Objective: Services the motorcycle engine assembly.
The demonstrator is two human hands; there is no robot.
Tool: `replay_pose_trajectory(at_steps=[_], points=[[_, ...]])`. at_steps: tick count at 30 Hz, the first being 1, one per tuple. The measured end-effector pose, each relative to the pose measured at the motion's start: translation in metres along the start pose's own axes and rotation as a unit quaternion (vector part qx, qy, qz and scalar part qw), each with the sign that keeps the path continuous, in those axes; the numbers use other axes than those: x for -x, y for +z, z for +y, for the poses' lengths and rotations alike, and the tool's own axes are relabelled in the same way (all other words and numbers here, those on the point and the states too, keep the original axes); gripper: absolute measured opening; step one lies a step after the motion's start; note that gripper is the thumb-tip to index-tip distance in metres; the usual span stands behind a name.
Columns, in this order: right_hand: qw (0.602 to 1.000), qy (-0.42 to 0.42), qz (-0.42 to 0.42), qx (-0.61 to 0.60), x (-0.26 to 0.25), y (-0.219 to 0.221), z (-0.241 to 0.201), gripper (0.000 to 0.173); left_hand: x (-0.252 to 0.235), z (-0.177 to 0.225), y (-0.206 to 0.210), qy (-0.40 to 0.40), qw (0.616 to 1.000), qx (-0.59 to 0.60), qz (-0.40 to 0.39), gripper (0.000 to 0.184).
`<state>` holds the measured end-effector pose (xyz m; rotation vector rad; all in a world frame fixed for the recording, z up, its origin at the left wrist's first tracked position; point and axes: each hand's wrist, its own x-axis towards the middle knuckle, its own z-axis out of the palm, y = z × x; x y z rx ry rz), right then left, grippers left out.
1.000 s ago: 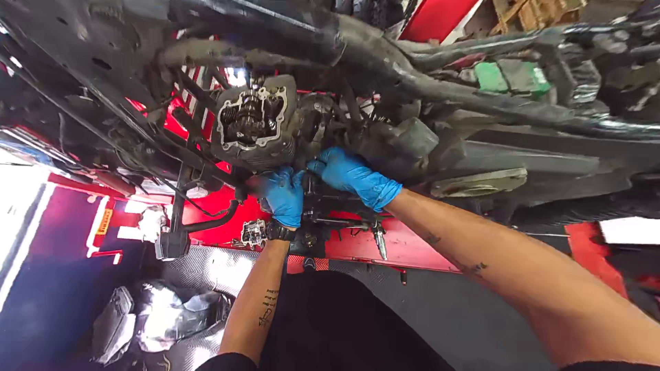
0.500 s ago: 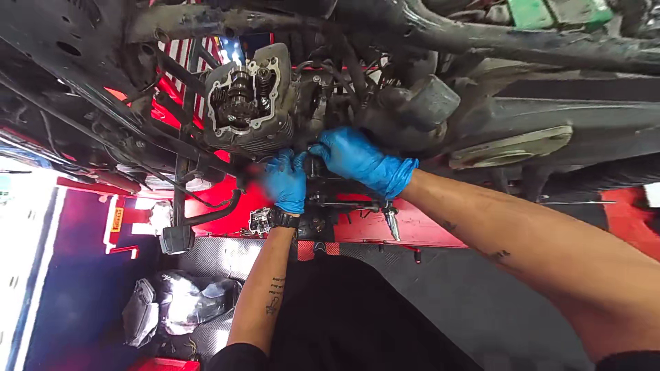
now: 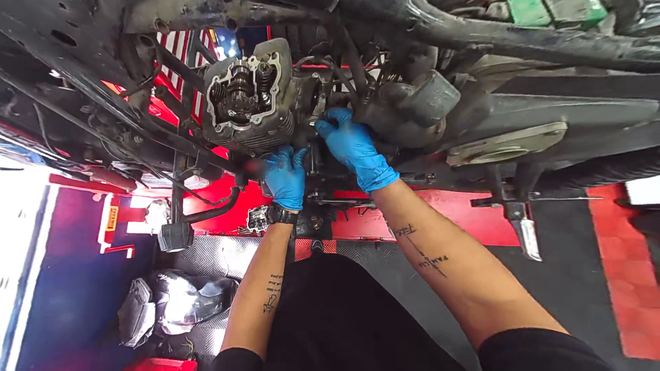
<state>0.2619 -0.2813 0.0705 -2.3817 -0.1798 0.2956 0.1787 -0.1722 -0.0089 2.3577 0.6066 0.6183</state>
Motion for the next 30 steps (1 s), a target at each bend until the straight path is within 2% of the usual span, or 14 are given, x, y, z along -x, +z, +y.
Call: replay_pose_trajectory(at_steps=[6,16,20,24,27,30], points=[[0.998,0.033,0.007,-0.043,0.0,0.001,-0.005,0.03,0.001,0.0,0.0,-0.009,1.0,-0.005,-0.008,0.04],[0.998,0.027,-0.053,0.011,-0.014,-0.008,-0.006,0.047,0.0,-0.003,0.002,-0.005,1.0,0.005,-0.01,0.038],[0.997,0.037,-0.051,0.046,-0.02,-0.004,-0.01,0.054,0.001,-0.004,0.003,0.001,1.0,0.012,-0.003,0.037],[0.998,-0.013,-0.055,-0.004,-0.019,-0.003,0.002,0.044,0.001,-0.004,0.004,0.001,1.0,0.008,0.003,0.036],[0.996,-0.05,-0.04,-0.054,-0.018,0.0,0.008,0.028,0.001,-0.003,0.005,0.004,1.0,0.009,0.012,0.036],[0.992,-0.075,-0.033,-0.097,-0.017,0.002,0.013,0.024,0.001,-0.004,0.006,0.005,1.0,0.008,0.018,0.036]])
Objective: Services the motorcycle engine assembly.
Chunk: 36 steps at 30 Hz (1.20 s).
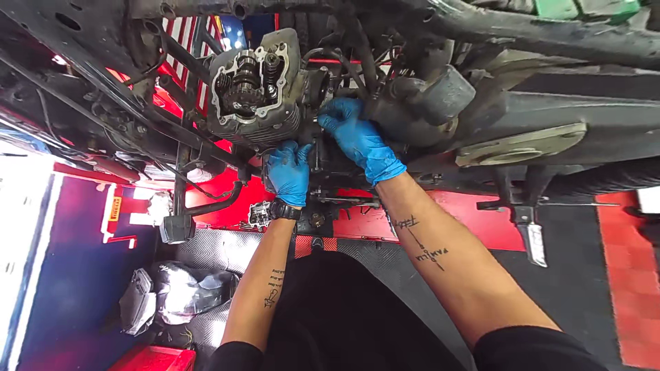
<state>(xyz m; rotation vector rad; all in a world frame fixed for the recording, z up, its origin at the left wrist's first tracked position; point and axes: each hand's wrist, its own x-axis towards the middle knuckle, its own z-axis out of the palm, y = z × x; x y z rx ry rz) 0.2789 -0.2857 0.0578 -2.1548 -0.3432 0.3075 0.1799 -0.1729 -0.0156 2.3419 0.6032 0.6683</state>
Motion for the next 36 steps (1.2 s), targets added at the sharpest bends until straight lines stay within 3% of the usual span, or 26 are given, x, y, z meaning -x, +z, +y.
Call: replay_pose_trajectory(at_steps=[4,7,11,13,17,23,32,36], points=[[0.998,0.044,0.026,-0.021,0.004,0.003,-0.004,0.04,0.0,-0.001,0.001,0.005,1.0,0.006,0.011,0.036],[0.995,0.032,0.051,-0.084,0.002,0.009,-0.001,0.026,0.0,-0.001,0.002,0.012,1.0,0.005,0.017,0.037],[0.974,0.051,0.075,-0.206,0.006,0.016,-0.001,0.031,0.0,0.0,0.0,0.008,1.0,0.012,0.005,0.036],[0.976,0.063,0.11,-0.179,0.005,0.022,0.002,0.026,0.0,0.0,0.0,0.007,1.0,0.011,0.004,0.036],[0.991,0.065,0.11,-0.028,0.005,0.023,-0.005,0.036,0.0,0.0,-0.001,0.007,1.0,0.009,0.003,0.037],[0.982,0.063,0.108,-0.143,0.0,0.019,-0.008,0.024,-0.001,0.001,-0.002,-0.001,1.0,0.01,0.0,0.037],[0.977,0.061,0.058,-0.197,0.005,0.015,0.004,0.027,0.0,-0.001,0.0,0.005,1.0,0.01,0.009,0.038],[0.988,0.065,0.086,-0.11,0.004,0.016,0.0,0.028,0.0,-0.001,0.0,0.007,1.0,0.023,0.012,0.037]])
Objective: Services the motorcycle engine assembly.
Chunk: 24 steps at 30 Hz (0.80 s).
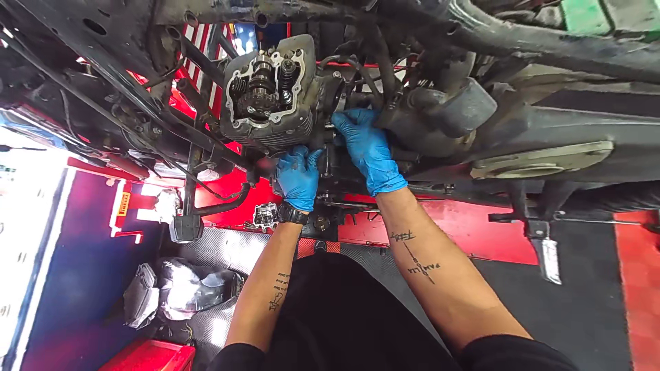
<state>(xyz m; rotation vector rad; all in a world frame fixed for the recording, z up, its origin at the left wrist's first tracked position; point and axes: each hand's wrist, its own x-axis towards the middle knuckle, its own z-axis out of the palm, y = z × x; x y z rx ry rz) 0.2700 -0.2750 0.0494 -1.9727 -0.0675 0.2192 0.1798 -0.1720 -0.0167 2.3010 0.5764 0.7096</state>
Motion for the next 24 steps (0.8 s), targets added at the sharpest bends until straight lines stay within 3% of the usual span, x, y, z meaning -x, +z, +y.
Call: replay_pose_trajectory(at_steps=[5,10,14,17,20,24], points=[[0.991,-0.049,0.032,0.121,0.0,0.004,0.0,0.038,0.0,0.0,0.0,0.003,1.0,-0.009,0.0,0.037],[0.994,-0.088,-0.014,0.065,0.019,-0.005,0.003,0.018,0.0,0.003,-0.004,-0.009,1.0,-0.009,-0.013,0.037],[0.999,-0.048,-0.016,0.014,0.03,-0.007,0.009,0.028,0.0,0.002,-0.001,-0.005,1.0,-0.009,-0.008,0.037],[0.992,-0.067,0.035,0.098,0.027,0.004,0.006,0.048,0.0,0.0,0.001,0.007,1.0,-0.009,0.004,0.037],[0.987,-0.069,0.056,0.133,0.013,0.011,0.0,0.036,-0.001,-0.001,0.001,0.004,1.0,-0.012,0.0,0.037],[0.997,-0.063,-0.008,0.034,0.029,0.002,0.005,0.032,0.001,0.0,-0.002,0.002,1.0,-0.006,-0.004,0.037]])
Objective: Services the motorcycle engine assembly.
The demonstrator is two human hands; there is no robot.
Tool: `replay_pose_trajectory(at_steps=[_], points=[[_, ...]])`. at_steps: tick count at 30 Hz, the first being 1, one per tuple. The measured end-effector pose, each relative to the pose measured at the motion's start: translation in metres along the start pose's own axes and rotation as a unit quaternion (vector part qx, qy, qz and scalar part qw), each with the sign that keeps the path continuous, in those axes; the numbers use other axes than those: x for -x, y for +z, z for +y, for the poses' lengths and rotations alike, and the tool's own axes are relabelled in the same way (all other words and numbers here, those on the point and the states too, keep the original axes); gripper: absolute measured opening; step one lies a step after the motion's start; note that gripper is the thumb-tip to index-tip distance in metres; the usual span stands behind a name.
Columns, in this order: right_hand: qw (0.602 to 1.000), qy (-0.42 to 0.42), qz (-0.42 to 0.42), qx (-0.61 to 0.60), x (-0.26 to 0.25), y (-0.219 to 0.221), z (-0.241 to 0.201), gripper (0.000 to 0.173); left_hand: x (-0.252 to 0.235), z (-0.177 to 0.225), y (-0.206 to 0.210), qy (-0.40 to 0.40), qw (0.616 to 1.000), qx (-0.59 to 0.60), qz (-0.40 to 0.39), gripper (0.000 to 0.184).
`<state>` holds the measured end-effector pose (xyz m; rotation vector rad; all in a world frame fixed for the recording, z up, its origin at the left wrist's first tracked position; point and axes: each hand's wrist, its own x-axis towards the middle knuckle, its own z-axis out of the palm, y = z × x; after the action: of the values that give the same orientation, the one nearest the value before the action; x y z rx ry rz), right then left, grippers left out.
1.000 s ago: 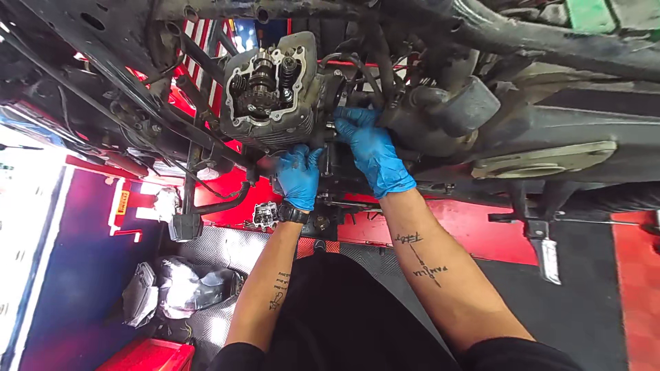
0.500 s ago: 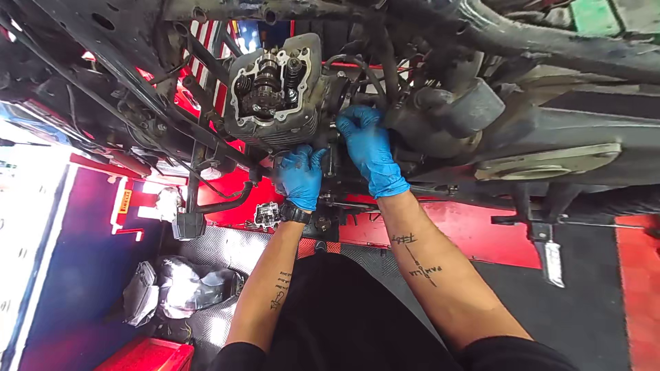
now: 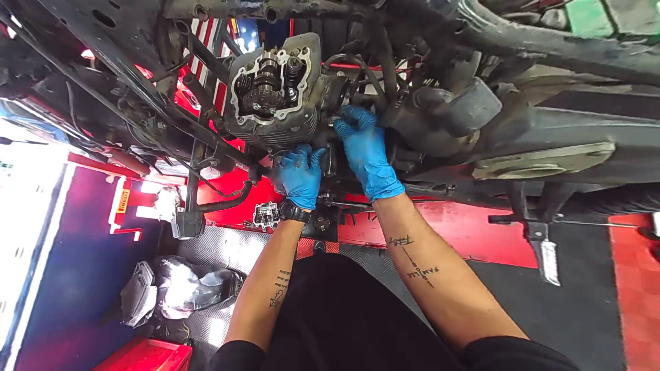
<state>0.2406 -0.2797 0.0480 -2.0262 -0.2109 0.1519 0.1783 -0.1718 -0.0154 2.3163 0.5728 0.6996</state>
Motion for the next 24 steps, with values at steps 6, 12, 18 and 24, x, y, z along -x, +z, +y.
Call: replay_pose_trajectory(at_steps=[6,12,18,24], points=[[0.998,0.001,0.043,0.055,-0.014,0.006,0.0,0.04,0.0,-0.002,0.003,0.007,1.0,-0.004,0.01,0.036],[0.999,0.006,0.009,-0.049,0.001,-0.001,-0.001,0.042,0.0,0.0,0.001,0.003,1.0,0.0,0.006,0.037],[0.986,0.078,0.055,-0.14,-0.025,0.011,0.004,0.028,-0.001,0.0,0.001,0.0,1.0,0.002,-0.001,0.036],[0.987,-0.032,0.075,0.139,-0.027,0.008,0.0,0.044,0.0,0.0,0.001,0.008,1.0,0.002,0.012,0.035]])
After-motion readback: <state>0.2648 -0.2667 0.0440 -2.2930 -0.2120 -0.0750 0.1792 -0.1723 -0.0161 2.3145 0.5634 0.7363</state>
